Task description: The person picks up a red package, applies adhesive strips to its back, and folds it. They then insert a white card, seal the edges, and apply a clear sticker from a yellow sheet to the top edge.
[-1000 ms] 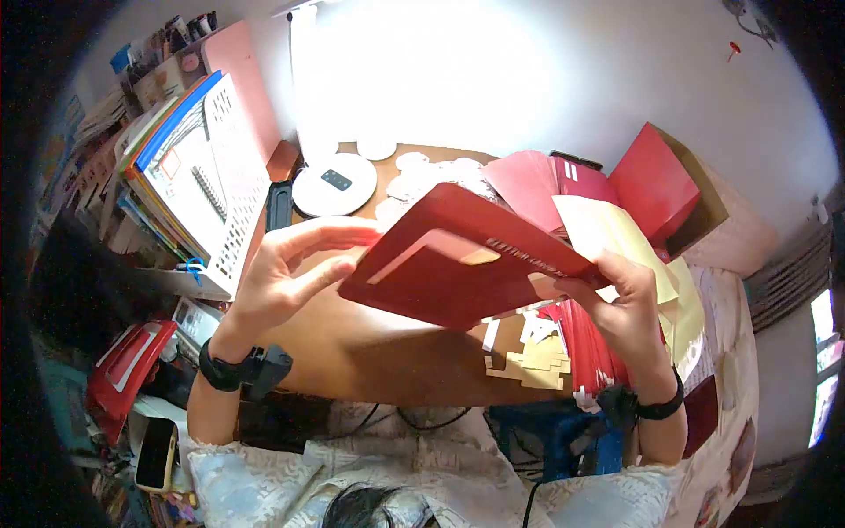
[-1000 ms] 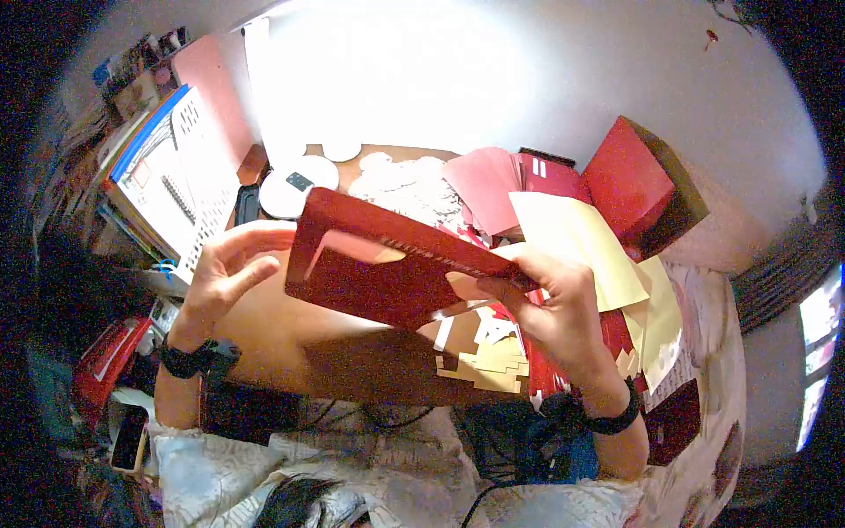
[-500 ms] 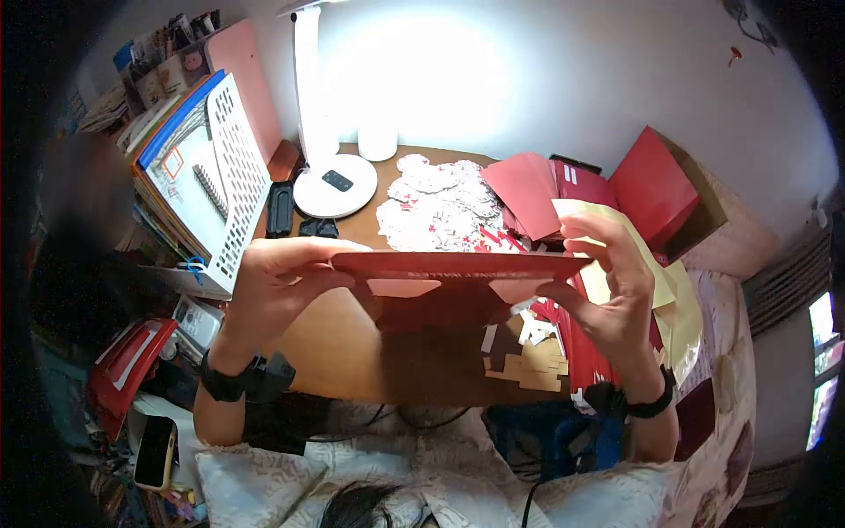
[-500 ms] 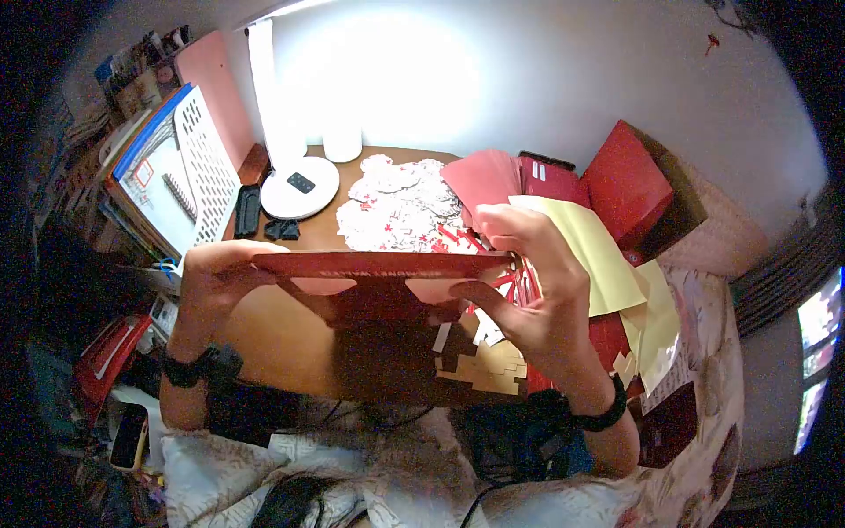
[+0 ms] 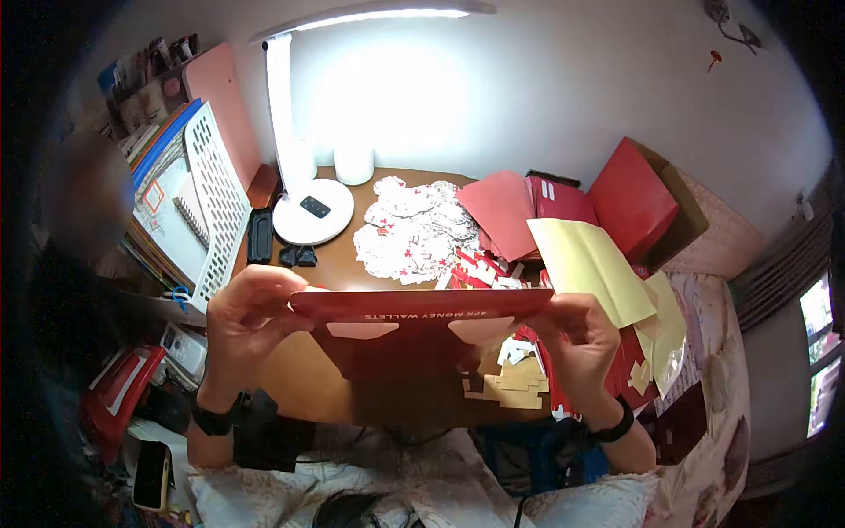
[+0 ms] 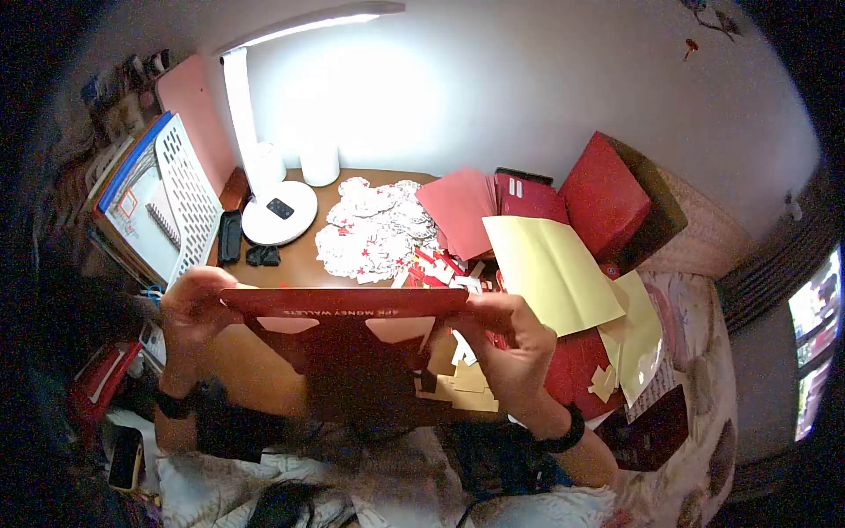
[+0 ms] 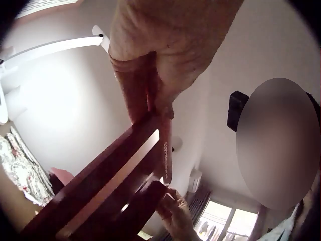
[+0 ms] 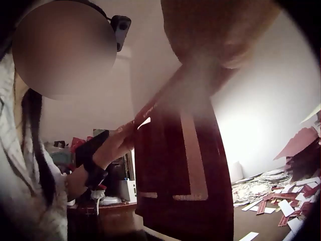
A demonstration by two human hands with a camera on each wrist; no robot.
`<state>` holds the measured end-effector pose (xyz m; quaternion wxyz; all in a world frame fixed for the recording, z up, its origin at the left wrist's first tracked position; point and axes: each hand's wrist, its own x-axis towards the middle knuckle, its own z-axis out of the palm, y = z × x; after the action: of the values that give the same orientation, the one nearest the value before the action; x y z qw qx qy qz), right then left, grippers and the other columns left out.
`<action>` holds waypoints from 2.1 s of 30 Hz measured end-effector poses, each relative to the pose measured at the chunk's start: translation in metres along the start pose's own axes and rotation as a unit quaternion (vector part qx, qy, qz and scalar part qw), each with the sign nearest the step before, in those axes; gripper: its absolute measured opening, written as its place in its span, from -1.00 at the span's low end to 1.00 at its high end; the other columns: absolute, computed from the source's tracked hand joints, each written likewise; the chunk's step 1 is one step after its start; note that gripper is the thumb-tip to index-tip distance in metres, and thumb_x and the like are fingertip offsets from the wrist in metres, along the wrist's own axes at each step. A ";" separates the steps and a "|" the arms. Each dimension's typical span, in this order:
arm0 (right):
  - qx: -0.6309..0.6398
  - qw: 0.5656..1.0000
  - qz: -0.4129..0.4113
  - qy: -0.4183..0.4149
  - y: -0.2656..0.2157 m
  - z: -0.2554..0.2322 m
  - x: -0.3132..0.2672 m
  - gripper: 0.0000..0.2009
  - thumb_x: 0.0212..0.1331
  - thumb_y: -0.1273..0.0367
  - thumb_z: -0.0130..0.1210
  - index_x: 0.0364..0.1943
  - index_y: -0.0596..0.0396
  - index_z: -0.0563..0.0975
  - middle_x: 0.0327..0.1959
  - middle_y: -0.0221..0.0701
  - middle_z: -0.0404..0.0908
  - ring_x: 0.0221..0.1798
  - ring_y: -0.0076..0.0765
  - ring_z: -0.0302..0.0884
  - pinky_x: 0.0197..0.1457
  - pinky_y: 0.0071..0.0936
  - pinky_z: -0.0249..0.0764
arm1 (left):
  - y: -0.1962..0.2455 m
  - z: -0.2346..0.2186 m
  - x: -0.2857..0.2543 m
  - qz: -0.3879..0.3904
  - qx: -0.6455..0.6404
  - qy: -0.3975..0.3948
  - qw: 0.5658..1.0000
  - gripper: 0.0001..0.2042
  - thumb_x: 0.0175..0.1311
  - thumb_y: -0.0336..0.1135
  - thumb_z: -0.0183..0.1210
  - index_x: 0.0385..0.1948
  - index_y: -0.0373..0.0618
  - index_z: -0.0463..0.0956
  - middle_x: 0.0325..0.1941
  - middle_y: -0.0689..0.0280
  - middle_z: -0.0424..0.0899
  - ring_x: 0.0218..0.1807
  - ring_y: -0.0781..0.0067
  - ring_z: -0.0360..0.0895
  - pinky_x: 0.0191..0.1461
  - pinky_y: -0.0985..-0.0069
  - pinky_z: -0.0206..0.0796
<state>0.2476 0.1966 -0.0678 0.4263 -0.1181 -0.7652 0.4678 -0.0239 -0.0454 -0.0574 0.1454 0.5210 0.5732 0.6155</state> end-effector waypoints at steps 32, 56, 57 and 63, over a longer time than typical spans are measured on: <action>0.028 0.998 0.048 -0.038 -0.004 -0.007 -0.003 -0.79 0.24 0.59 0.24 -0.06 0.21 0.55 0.00 -0.17 0.62 -0.01 -0.29 0.67 0.06 -0.42 0.62 | -0.004 0.026 -0.027 0.151 0.024 0.111 0.982 -0.76 0.08 -0.59 0.42 -0.20 -0.23 0.65 -0.18 0.10 0.76 -0.12 0.26 0.75 -0.06 0.42 0.64; 0.007 0.981 0.094 -0.170 -0.024 -0.021 0.027 -0.88 0.20 0.63 0.25 -0.21 0.20 0.67 -0.11 -0.36 0.50 -0.09 -0.51 0.55 -0.06 -0.60 0.56 | 0.018 0.017 -0.023 0.180 0.149 0.022 0.972 -0.81 0.04 -0.61 0.38 -0.30 -0.17 0.68 -0.20 0.19 0.70 -0.25 0.29 0.71 -0.21 0.45 0.59; 0.030 0.979 0.125 -0.161 -0.026 -0.019 0.029 -0.90 0.23 0.62 0.23 -0.22 0.22 0.66 -0.11 -0.36 0.49 -0.08 -0.52 0.54 -0.08 -0.61 0.57 | 0.020 0.018 -0.023 0.180 0.146 0.019 0.973 -0.81 0.04 -0.61 0.38 -0.30 -0.17 0.68 -0.20 0.19 0.70 -0.25 0.29 0.71 -0.21 0.45 0.59; 0.046 0.974 0.102 -0.196 -0.013 -0.015 0.042 -0.63 0.39 0.42 0.14 0.23 0.20 0.46 0.30 -0.19 0.41 0.23 -0.33 0.48 0.32 -0.34 0.51 | 0.042 0.034 -0.022 0.365 0.141 -0.119 0.912 -0.96 0.10 -0.54 0.32 -0.43 -0.22 0.65 -0.22 0.20 0.69 -0.25 0.29 0.73 -0.16 0.46 0.65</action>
<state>0.2363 0.2230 -0.0310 0.2234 -0.0818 -0.7955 0.5573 0.0299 -0.0561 -0.0387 -0.0976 0.7785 0.4024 0.4717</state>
